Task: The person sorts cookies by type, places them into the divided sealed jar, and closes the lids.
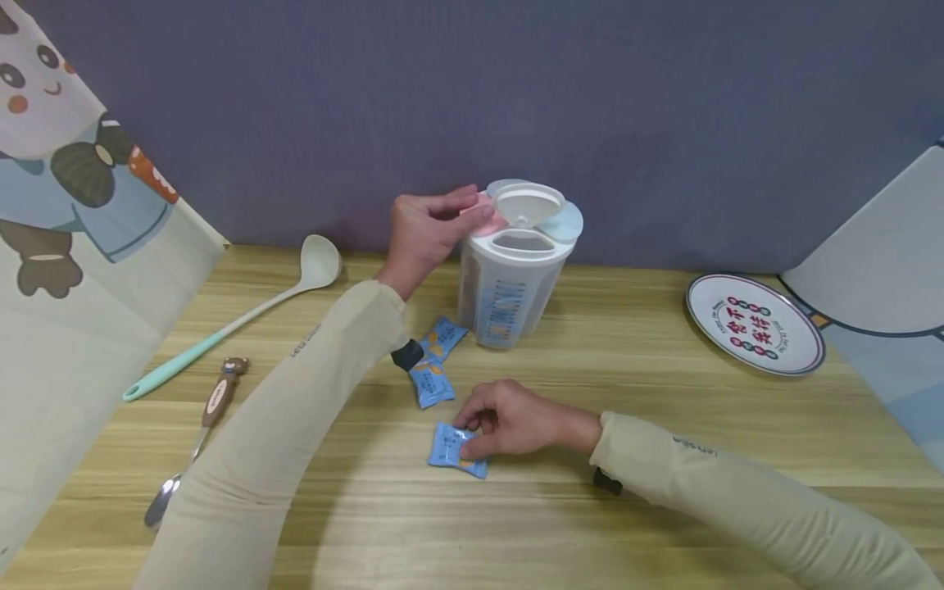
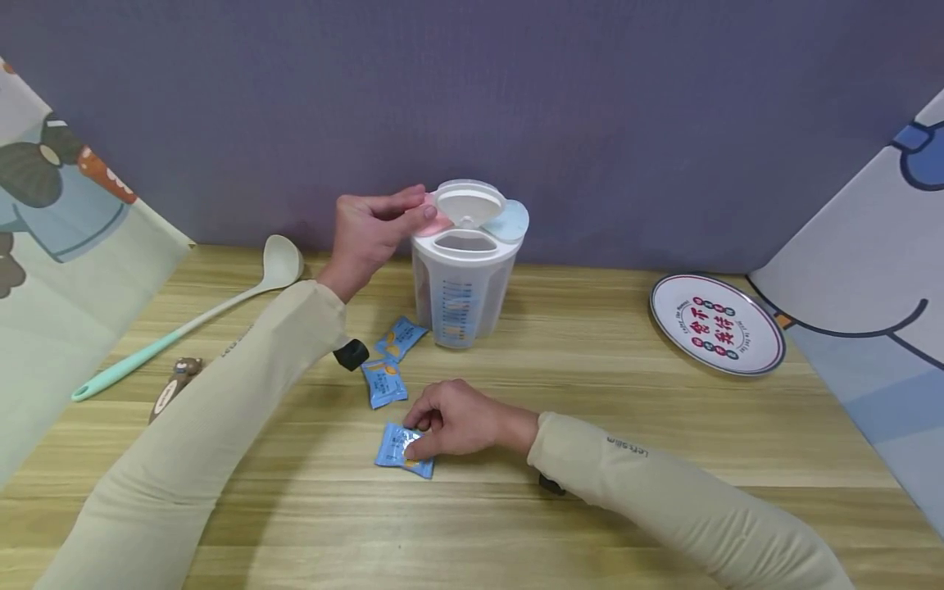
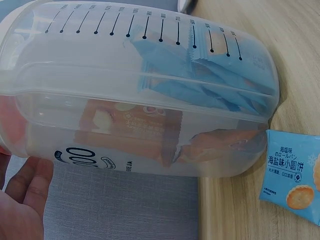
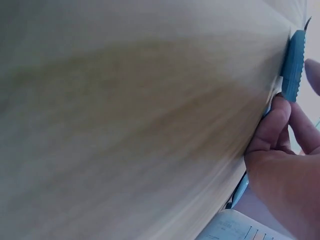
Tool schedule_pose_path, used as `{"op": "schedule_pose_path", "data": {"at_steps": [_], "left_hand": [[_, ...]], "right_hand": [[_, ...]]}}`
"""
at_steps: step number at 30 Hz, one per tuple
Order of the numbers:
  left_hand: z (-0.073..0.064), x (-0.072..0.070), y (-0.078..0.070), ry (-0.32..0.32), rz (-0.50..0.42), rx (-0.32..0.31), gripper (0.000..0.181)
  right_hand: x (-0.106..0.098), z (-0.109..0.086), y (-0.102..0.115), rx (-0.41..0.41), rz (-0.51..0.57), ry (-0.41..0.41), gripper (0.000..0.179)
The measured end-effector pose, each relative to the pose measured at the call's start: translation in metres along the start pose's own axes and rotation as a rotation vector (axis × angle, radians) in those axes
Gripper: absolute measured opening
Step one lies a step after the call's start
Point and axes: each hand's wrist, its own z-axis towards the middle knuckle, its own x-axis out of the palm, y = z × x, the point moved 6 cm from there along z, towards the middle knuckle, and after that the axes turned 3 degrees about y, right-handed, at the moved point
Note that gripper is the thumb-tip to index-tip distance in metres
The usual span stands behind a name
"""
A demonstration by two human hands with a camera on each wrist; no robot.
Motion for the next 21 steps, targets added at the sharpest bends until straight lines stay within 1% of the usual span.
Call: {"op": "schedule_pose_path", "data": {"at_steps": [3,7,11,14,18,21], "left_hand": [[0.0,0.0,0.001,0.002,-0.004,-0.004,0.027],[0.0,-0.001,0.002,0.003,-0.01,-0.019,0.027],[0.0,-0.001,0.004,0.002,-0.016,-0.025,0.027],[0.001,-0.001,0.007,0.002,-0.018,-0.028,0.027],[0.007,-0.003,0.02,0.004,-0.032,-0.027,0.028],[0.012,-0.004,0.031,0.002,-0.048,-0.022,0.027]], "right_hand": [[0.001,0.001,0.001,-0.01,-0.033,-0.008,0.026],[0.003,0.0,0.002,-0.017,-0.045,0.0,0.024],[0.003,-0.002,0.002,-0.012,-0.003,0.022,0.019],[0.0,-0.006,-0.001,-0.006,0.045,0.022,0.015],[-0.005,-0.013,-0.004,-0.027,0.111,-0.012,0.01],[-0.012,-0.018,-0.003,-0.064,0.14,-0.049,0.007]]}}
